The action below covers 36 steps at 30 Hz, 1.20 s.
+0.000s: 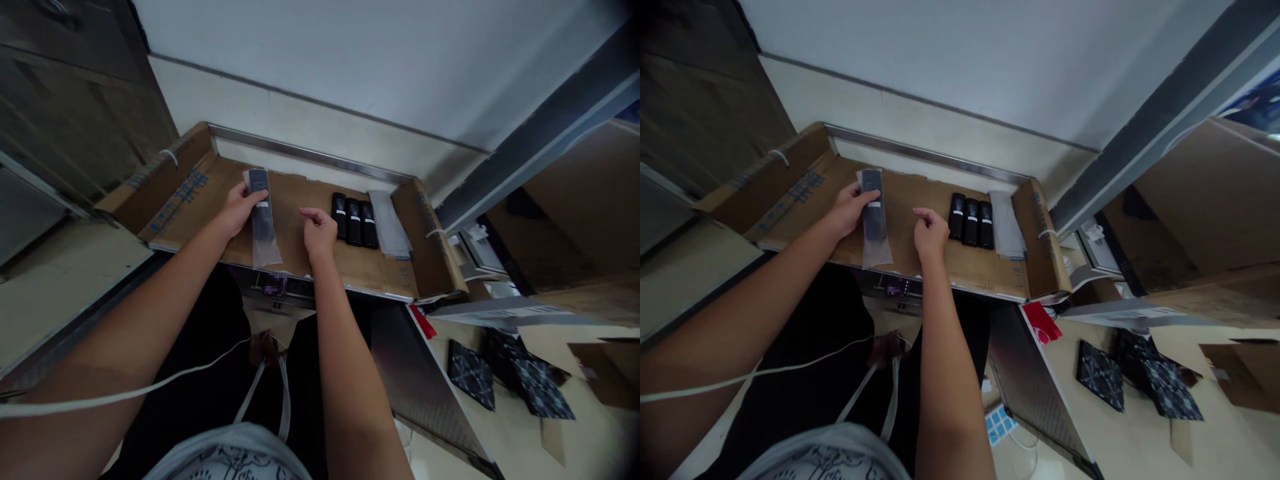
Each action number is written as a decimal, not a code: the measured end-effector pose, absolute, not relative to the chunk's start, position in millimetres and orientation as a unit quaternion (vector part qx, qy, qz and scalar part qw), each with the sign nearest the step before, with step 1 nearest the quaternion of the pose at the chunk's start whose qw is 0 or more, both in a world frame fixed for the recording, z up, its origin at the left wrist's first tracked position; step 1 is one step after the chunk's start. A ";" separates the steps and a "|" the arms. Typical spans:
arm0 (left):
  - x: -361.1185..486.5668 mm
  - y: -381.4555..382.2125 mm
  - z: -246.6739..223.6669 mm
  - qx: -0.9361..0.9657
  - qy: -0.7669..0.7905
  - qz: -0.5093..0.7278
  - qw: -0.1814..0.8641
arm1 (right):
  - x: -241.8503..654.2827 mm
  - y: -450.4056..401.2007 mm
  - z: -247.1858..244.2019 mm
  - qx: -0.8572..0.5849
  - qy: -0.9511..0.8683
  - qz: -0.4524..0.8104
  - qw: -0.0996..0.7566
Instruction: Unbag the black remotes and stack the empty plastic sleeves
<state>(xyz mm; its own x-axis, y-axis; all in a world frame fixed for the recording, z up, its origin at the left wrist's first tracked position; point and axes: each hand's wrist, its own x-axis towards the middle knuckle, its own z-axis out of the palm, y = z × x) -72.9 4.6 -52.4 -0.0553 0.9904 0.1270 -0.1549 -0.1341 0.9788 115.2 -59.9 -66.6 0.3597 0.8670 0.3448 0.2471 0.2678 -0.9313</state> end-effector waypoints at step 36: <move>-30.8 -3.4 -5.3 0.525 0.427 0.599 0.428 | 106.5 -67.5 -55.7 -0.470 -0.522 0.450 0.552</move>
